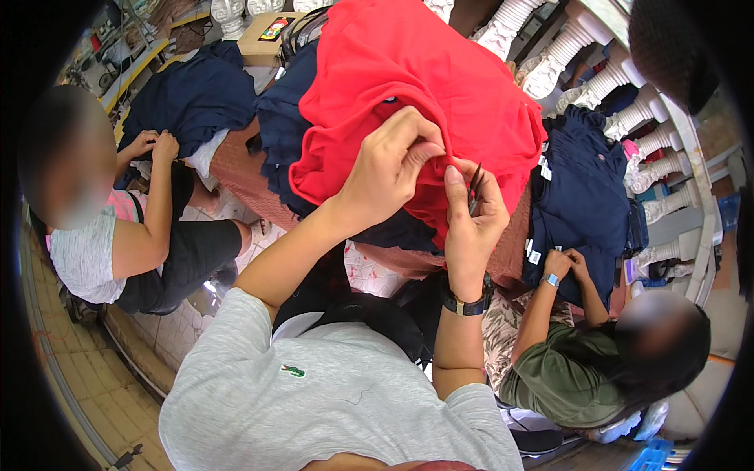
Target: The person uses a small pair of scissors to cut tags and loose threads from a red t-shirt. They repeatedly adjust the garment to access different areas, including the collar and hem, while seated among piles of other clothing.
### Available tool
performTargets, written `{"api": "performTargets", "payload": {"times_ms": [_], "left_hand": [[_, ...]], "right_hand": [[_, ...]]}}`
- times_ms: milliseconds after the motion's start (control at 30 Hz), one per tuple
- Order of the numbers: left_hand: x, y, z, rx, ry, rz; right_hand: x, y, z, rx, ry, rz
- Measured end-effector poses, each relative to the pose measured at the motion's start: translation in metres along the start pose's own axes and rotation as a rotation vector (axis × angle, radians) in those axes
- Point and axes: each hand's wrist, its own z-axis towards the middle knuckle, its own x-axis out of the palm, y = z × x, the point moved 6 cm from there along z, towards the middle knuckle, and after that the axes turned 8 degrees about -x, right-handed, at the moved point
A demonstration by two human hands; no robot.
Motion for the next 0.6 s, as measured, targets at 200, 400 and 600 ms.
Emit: {"api": "performTargets", "payload": {"times_ms": [200,400,600], "left_hand": [[0.002,-0.003,-0.001,-0.097,0.006,-0.179],[0.012,-0.002,0.008,-0.046,0.085,-0.065],[0.016,-0.002,0.003,-0.076,0.069,-0.094]], "right_hand": [[-0.01,-0.011,-0.001,0.238,-0.015,0.143],[-0.007,-0.008,0.0,0.16,0.008,0.135],[-0.01,0.021,-0.003,-0.089,-0.078,-0.109]]}}
